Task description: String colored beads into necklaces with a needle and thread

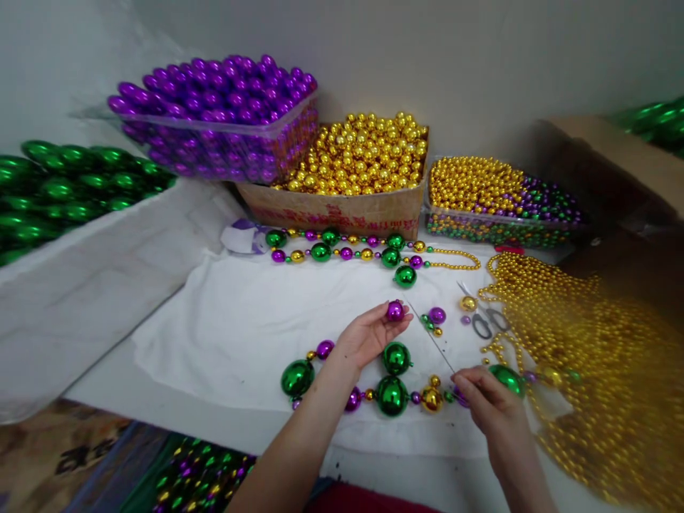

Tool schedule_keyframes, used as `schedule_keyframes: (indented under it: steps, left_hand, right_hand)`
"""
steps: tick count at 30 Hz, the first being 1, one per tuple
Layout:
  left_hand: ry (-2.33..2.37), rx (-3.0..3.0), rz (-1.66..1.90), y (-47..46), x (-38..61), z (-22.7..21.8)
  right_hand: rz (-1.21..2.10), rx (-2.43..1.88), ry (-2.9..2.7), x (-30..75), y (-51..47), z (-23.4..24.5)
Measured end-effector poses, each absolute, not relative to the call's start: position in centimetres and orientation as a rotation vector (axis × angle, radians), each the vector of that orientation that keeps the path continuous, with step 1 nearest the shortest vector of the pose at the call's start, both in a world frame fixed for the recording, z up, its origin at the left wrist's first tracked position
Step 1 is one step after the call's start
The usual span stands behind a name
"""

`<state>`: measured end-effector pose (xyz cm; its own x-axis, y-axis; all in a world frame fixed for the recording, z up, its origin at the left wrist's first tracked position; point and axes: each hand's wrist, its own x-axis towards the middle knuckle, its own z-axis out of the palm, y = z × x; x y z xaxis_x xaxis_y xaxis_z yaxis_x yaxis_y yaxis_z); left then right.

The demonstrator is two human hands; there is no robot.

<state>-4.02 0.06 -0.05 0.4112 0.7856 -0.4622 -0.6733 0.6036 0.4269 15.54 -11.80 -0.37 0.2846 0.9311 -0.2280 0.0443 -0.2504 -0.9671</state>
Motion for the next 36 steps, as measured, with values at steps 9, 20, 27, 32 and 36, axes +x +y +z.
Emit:
schedule_keyframes:
  steps: [9, 20, 27, 32, 36]
  left_hand:
    - [0.676, 0.094, 1.001, 0.0, -5.6, -1.0]
    - [0.686, 0.056, 1.055, -0.1, -5.1, -0.5]
    - [0.703, 0.062, 1.117, -0.2, -5.0, -0.6]
    - [0.667, 0.107, 1.182, -0.6, -4.7, -0.8]
    - [0.598, 0.180, 1.191, -1.2, -4.2, -0.7]
  right_hand:
    - [1.066, -1.658, -1.152, 15.6, -13.3, -1.5]
    - [1.068, -1.625, -1.243, 15.6, -13.6, -0.6]
    - [1.044, -1.618, -1.248, 15.7, -13.5, -0.8]
    - [1.079, -1.623, -1.198, 15.1, -13.3, -0.6]
    - [1.167, -1.573, -1.100, 13.8, -13.1, -0.7]
